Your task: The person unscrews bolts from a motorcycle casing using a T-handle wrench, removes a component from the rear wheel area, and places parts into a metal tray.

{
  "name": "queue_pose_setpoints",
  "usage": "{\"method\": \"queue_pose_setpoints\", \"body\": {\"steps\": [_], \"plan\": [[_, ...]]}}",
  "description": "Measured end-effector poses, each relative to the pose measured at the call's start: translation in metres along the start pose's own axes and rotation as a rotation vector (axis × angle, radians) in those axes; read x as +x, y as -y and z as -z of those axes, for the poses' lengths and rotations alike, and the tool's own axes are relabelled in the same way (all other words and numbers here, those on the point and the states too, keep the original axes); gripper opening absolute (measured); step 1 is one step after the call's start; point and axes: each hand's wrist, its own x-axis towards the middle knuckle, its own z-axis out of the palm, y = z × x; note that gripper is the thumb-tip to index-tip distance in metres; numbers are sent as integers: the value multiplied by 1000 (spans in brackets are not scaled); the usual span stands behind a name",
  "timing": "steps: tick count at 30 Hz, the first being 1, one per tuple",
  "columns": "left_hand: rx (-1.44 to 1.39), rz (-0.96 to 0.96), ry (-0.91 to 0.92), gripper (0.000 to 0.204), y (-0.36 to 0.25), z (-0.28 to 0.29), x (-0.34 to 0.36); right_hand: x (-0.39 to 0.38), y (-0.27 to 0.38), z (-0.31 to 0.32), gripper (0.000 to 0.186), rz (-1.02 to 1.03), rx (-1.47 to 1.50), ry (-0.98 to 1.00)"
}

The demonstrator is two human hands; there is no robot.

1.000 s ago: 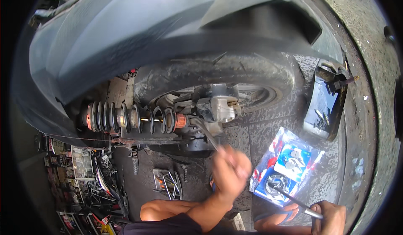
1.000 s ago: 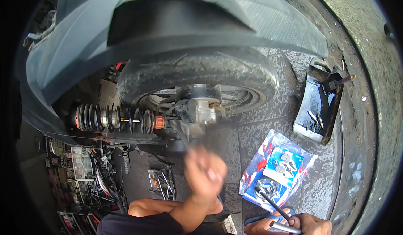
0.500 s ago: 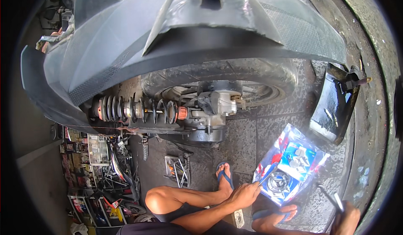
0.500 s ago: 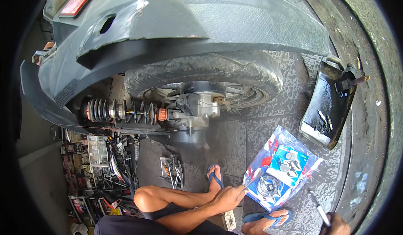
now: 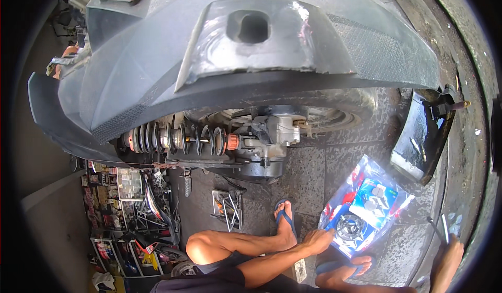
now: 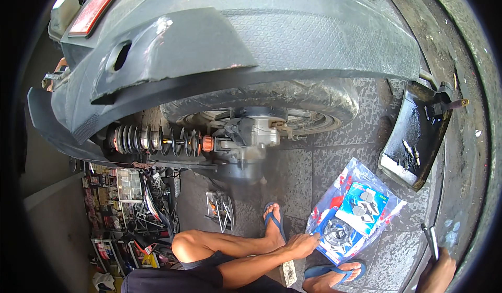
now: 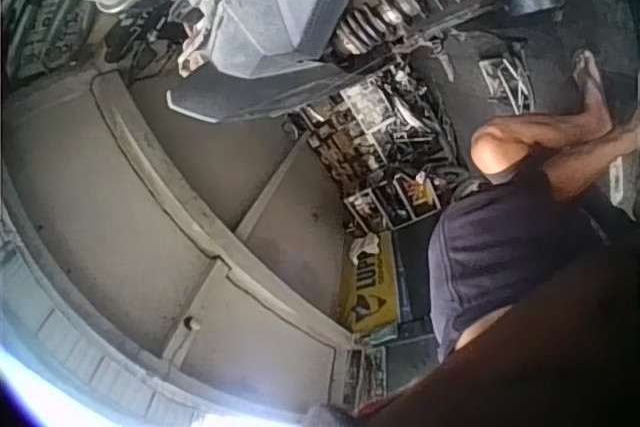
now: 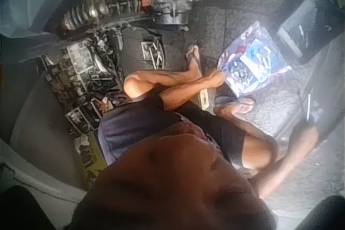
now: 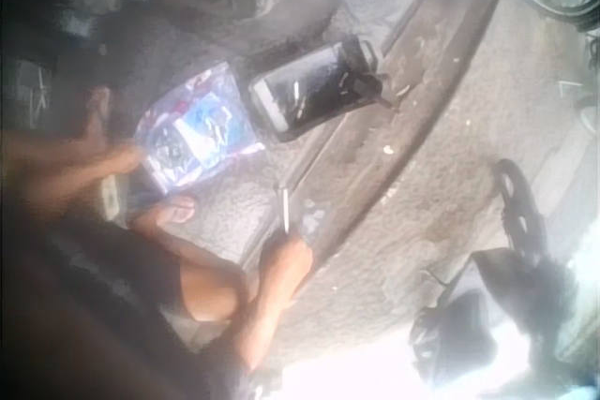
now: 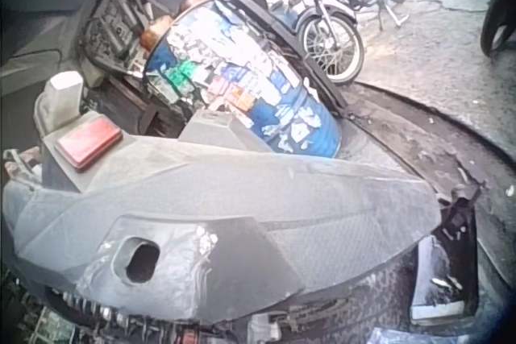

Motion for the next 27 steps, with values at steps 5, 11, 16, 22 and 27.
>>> {"method": "queue_pose_setpoints", "body": {"steps": [5, 11, 16, 22, 27], "plan": [[63, -240, -260, 24, -9, 51, -15, 18, 3, 12, 12, -155, 31, 57], [476, -401, -502, 22, -39, 235, -99, 13, 29, 15, 15, -130, -8, 98], [1015, -288, -528, 24, -72, 360, -126, 2, 24, 17, 19, -128, 4, 62], [813, -53, -110, 24, -53, 416, -87, -12, 16, -10, 21, -176, -16, 50], [834, -147, -78, 24, -48, 416, -76, -22, 30, 8, 18, -278, 92, -90]]}}
